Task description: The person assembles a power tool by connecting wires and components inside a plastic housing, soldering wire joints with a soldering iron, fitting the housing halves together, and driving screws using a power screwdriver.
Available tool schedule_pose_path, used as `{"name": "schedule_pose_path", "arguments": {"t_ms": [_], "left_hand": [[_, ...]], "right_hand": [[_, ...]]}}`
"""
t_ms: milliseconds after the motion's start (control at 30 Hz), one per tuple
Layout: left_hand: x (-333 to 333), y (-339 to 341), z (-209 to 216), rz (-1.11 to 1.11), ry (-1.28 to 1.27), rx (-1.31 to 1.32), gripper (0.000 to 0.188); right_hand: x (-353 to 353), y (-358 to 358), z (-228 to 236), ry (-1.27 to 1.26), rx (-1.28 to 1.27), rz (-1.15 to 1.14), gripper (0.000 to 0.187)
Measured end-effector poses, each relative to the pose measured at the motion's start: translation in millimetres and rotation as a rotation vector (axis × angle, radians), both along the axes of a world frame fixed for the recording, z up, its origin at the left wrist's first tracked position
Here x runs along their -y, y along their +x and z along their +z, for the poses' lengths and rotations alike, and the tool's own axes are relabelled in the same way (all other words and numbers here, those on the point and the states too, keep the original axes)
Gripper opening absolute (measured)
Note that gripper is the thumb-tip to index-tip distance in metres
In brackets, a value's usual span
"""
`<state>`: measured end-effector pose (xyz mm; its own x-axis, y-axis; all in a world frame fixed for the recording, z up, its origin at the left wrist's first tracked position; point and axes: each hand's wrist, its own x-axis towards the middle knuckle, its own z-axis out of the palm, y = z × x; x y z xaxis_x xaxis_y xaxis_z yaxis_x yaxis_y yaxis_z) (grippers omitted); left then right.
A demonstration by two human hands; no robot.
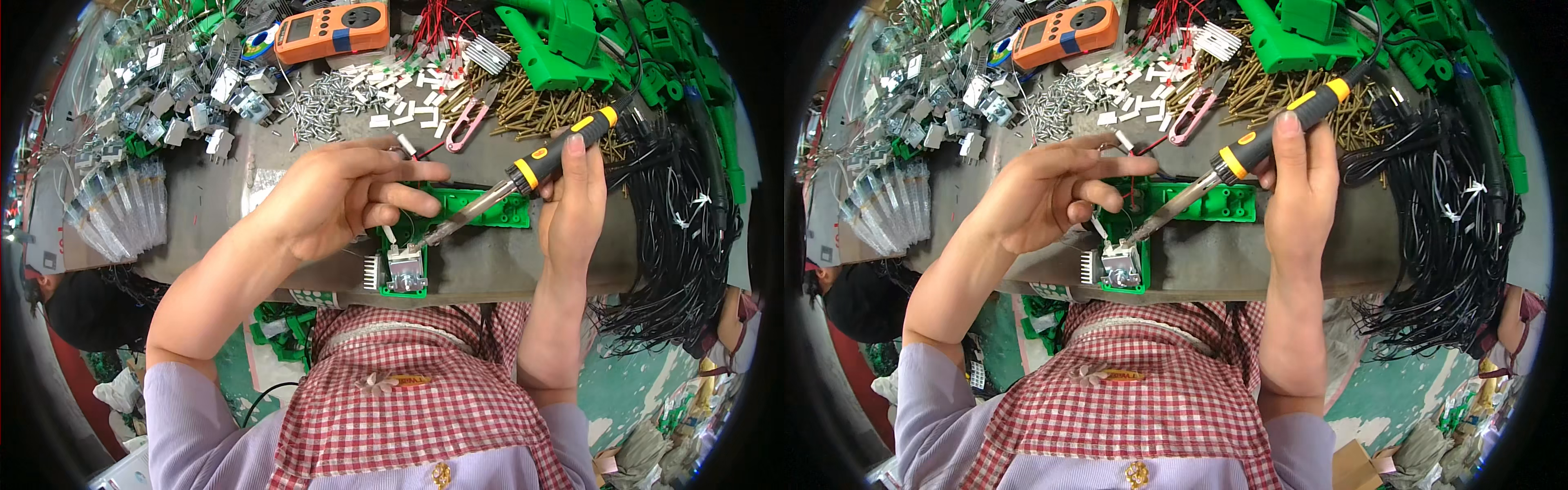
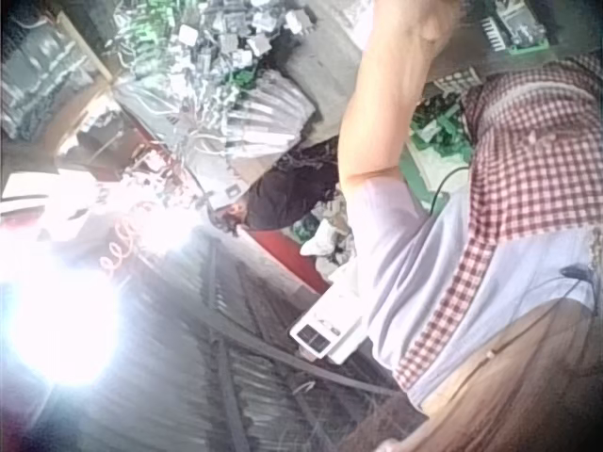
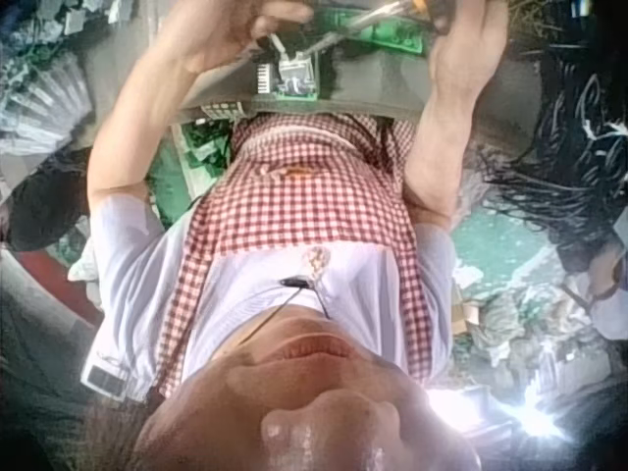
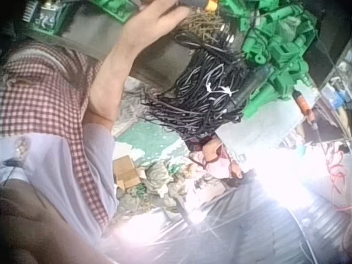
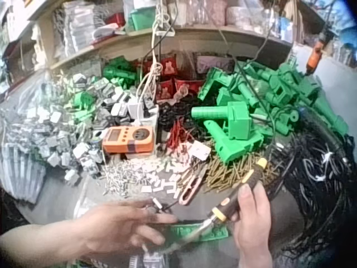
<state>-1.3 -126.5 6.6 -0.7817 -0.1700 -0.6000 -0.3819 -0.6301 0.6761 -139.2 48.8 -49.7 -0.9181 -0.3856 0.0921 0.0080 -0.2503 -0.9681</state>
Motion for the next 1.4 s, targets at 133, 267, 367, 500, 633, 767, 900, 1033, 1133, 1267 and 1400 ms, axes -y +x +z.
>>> {"name": "schedule_pose_path", "arguments": {"t_ms": [133,267,367,500,633,767,900,1033,1133,1267,1400], "left_hand": [[-6,-5,1,-0.059,-0.095,-0.037,0.036],[1,-6,-5,-0.151,-0.115,-0.077,0.030],[3,-4,-10,-0.188,-0.208,-0.075,0.022],[9,2,-13,-0.265,-0.291,-0.099,0.013],[8,12,-2,-0.362,-0.445,-0.052,0.014],[13,30,-18,-0.453,-0.780,-0.322,0.022],[20,37,-24,-0.525,-0.939,-0.510,0.024],[16,35,-27,-0.476,-0.930,-0.452,0.023],[13,35,-31,-0.457,-1.005,-0.490,0.023],[-4,37,-30,-0.353,-1.089,-0.357,0.023],[-18,41,-44,-0.169,-1.401,-0.417,0.019]], "right_hand": [[-3,2,2,-0.008,0.000,-0.004,0.023],[1,0,-2,0.016,0.016,-0.015,0.023],[-2,2,-1,0.026,-0.004,0.006,0.024],[-1,2,-1,0.039,-0.014,0.001,0.024],[1,4,3,0.019,-0.004,0.022,0.024],[4,3,2,-0.025,-0.007,0.042,0.023],[5,4,5,0.031,0.011,-0.014,0.026],[0,-1,2,0.001,-0.045,-0.013,0.026],[-1,-1,1,0.001,-0.053,0.014,0.026],[-2,0,1,0.010,-0.060,0.003,0.025],[-3,0,1,-0.014,-0.058,0.017,0.024]]}}
